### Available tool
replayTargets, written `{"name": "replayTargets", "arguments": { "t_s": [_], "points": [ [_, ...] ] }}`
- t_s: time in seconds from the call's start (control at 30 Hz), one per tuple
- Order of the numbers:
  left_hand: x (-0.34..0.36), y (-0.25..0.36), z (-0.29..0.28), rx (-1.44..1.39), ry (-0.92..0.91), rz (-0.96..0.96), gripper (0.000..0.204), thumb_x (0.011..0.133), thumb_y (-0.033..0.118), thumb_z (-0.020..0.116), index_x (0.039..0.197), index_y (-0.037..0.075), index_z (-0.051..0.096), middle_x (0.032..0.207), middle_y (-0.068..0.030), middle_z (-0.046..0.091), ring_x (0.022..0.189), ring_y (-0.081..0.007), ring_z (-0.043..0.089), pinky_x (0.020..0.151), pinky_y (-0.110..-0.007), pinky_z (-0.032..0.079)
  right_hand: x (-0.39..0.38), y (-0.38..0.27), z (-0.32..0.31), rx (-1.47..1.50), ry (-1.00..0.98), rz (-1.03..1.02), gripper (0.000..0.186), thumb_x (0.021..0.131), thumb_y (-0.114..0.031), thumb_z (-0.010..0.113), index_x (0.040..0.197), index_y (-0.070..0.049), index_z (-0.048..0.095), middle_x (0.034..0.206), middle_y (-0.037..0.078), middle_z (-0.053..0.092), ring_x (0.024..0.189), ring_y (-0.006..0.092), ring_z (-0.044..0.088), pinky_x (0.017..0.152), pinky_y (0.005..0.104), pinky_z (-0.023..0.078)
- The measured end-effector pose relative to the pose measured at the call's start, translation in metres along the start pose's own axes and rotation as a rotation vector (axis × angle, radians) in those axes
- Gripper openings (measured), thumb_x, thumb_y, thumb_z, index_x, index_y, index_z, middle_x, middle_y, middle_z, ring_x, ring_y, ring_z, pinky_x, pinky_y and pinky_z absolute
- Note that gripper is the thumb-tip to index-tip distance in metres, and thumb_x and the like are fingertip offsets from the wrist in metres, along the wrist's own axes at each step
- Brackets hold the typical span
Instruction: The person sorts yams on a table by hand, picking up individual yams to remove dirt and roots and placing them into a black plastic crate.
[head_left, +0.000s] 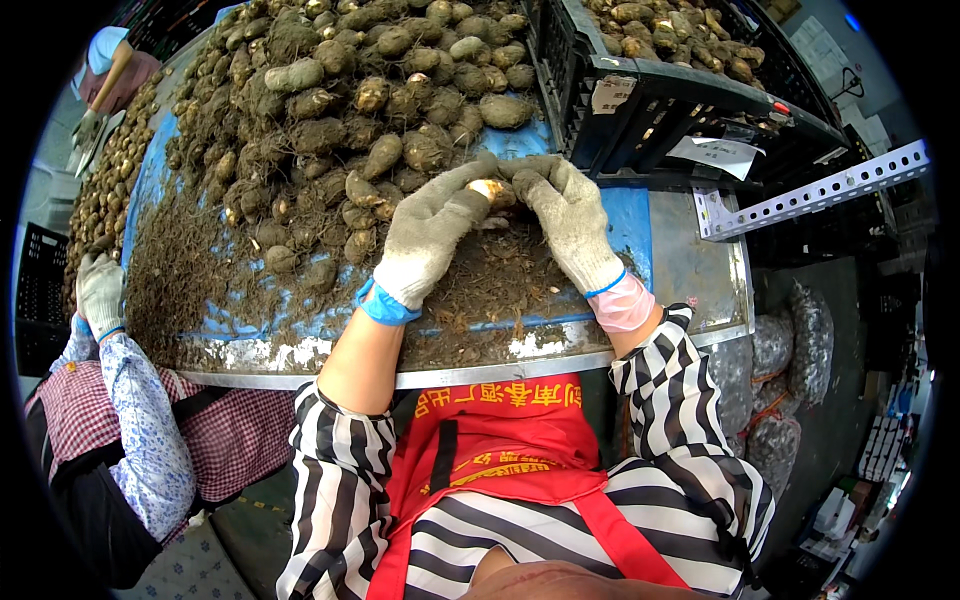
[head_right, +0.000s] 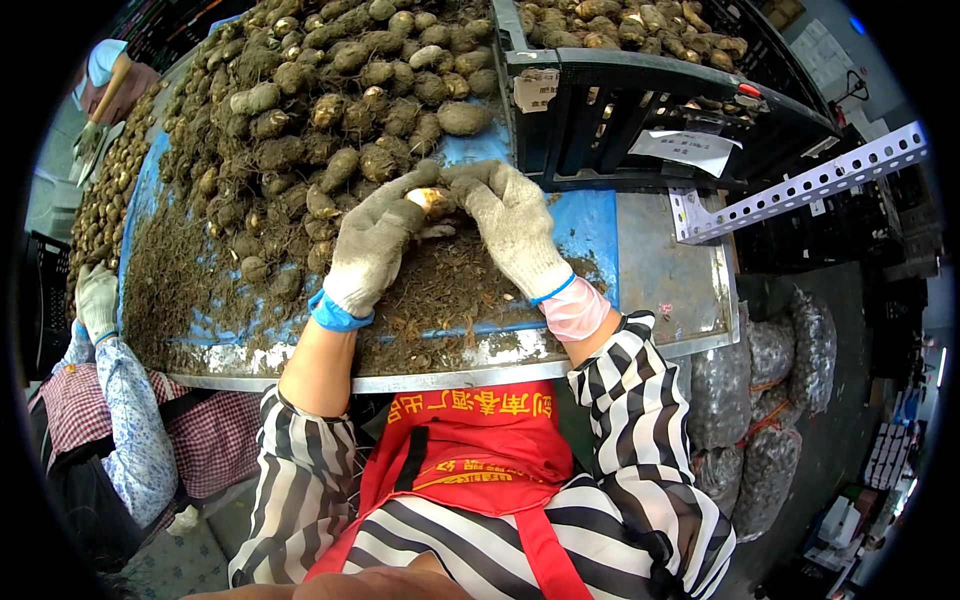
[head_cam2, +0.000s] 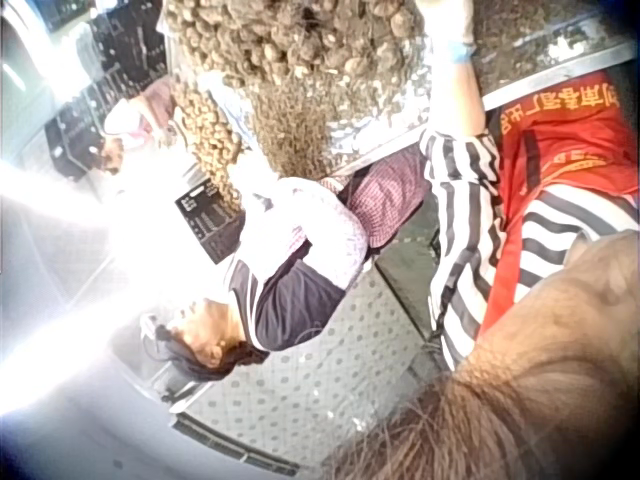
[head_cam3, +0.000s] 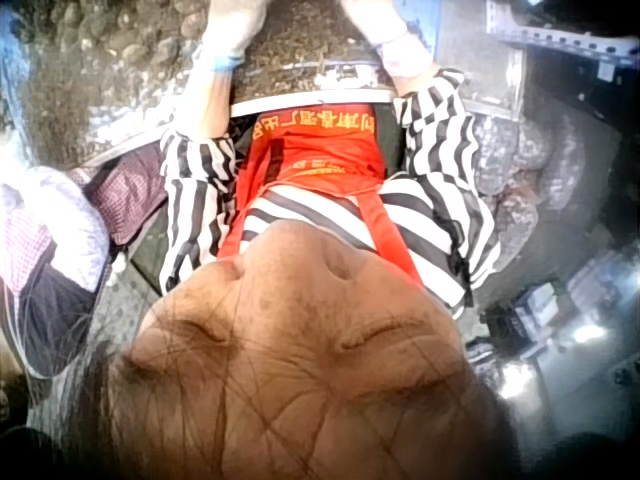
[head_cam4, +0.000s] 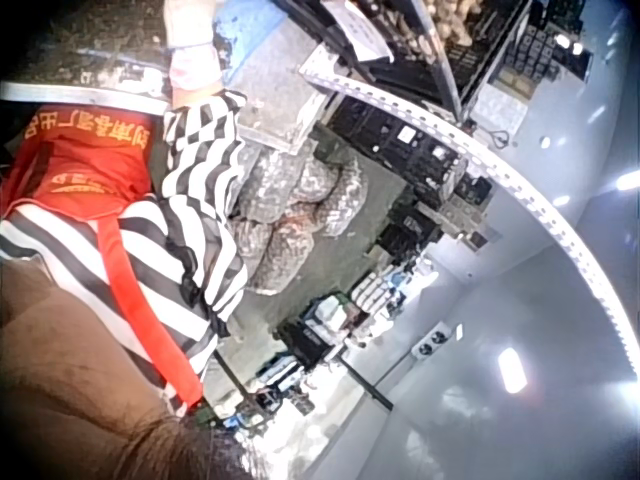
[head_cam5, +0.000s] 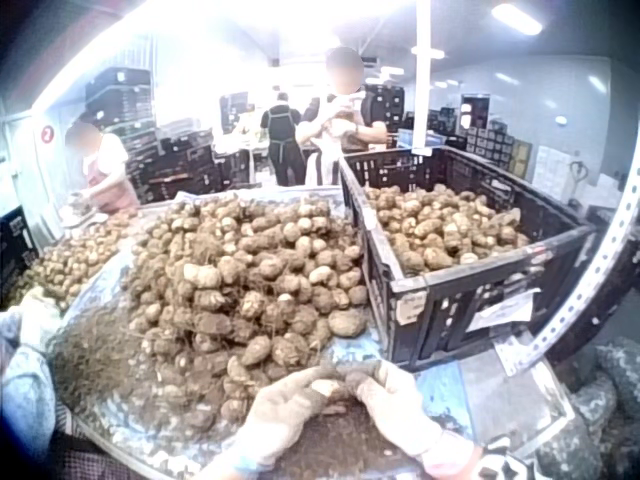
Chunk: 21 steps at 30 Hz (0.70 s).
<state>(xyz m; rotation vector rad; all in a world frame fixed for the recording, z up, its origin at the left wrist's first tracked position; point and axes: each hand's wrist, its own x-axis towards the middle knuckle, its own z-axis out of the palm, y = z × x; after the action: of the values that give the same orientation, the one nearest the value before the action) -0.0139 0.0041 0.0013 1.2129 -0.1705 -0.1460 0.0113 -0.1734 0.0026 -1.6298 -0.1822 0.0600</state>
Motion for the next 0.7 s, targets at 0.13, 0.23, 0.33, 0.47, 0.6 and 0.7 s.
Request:
{"name": "replayTargets", "arguments": {
  "t_s": [0.13, 0.23, 0.33, 0.47, 0.6, 0.7],
  "points": [
    [0.003, -0.003, -0.006, -0.107, -0.014, 0.042, 0.045, 0.1, 0.017, 0.054, 0.137, -0.008, 0.048, 0.125, -0.0143, 0.061, 0.107, -0.0174, 0.062, 0.089, -0.029, 0.054, -0.002, -0.005, -0.001, -0.014, -0.102, -0.013, 0.023, 0.097, -0.009, 0.058, 0.115, 0.004, 0.063, 0.101, 0.008, 0.069, 0.093, 0.0106, 0.061, 0.084, 0.0245, 0.05],
    [0.004, -0.004, -0.01, 0.021, 0.022, 0.075, 0.045, 0.101, 0.018, 0.053, 0.139, -0.006, 0.047, 0.127, -0.0151, 0.06, 0.107, -0.0186, 0.063, 0.087, -0.032, 0.057, -0.007, -0.01, 0.004, 0.007, -0.154, -0.026, 0.027, 0.095, -0.006, 0.06, 0.119, 0.006, 0.061, 0.107, 0.011, 0.069, 0.099, 0.0121, 0.062, 0.089, 0.0254, 0.05],
    [0.004, -0.006, -0.01, -0.036, 0.037, 0.051, 0.045, 0.101, 0.019, 0.053, 0.139, -0.004, 0.047, 0.126, -0.0154, 0.061, 0.106, -0.0203, 0.063, 0.085, -0.034, 0.058, -0.007, -0.004, 0.006, 0.042, -0.146, -0.04, 0.031, 0.093, -0.003, 0.062, 0.122, 0.007, 0.059, 0.112, 0.013, 0.068, 0.103, 0.0138, 0.063, 0.092, 0.0263, 0.051],
    [0.007, -0.015, -0.021, -0.307, -0.017, -0.127, 0.047, 0.101, 0.02, 0.054, 0.14, -0.005, 0.045, 0.125, -0.0158, 0.061, 0.107, -0.023, 0.063, 0.085, -0.036, 0.059, -0.006, -0.002, 0.008, -0.016, -0.153, -0.088, 0.034, 0.092, -0.002, 0.064, 0.124, 0.007, 0.058, 0.114, 0.014, 0.068, 0.102, 0.0149, 0.064, 0.091, 0.0262, 0.052],
    [0.008, -0.012, -0.02, -0.339, -0.092, -0.115, 0.052, 0.099, 0.017, 0.055, 0.141, -0.01, 0.039, 0.128, -0.0187, 0.058, 0.111, -0.0248, 0.061, 0.087, -0.038, 0.058, -0.008, -0.005, 0.008, 0.037, -0.098, -0.058, 0.026, 0.092, 0.0, 0.063, 0.117, 0.006, 0.061, 0.11, 0.013, 0.069, 0.097, 0.0143, 0.065, 0.087, 0.0257, 0.053],
    [0.005, -0.007, -0.009, -0.252, -0.113, -0.035, 0.056, 0.097, 0.013, 0.056, 0.142, -0.013, 0.035, 0.132, -0.0212, 0.054, 0.117, -0.0257, 0.058, 0.09, -0.037, 0.056, -0.005, -0.005, 0.003, 0.019, -0.039, -0.048, 0.02, 0.093, -0.001, 0.061, 0.112, 0.004, 0.063, 0.106, 0.011, 0.069, 0.095, 0.0132, 0.065, 0.085, 0.0258, 0.053]
  ]
}}
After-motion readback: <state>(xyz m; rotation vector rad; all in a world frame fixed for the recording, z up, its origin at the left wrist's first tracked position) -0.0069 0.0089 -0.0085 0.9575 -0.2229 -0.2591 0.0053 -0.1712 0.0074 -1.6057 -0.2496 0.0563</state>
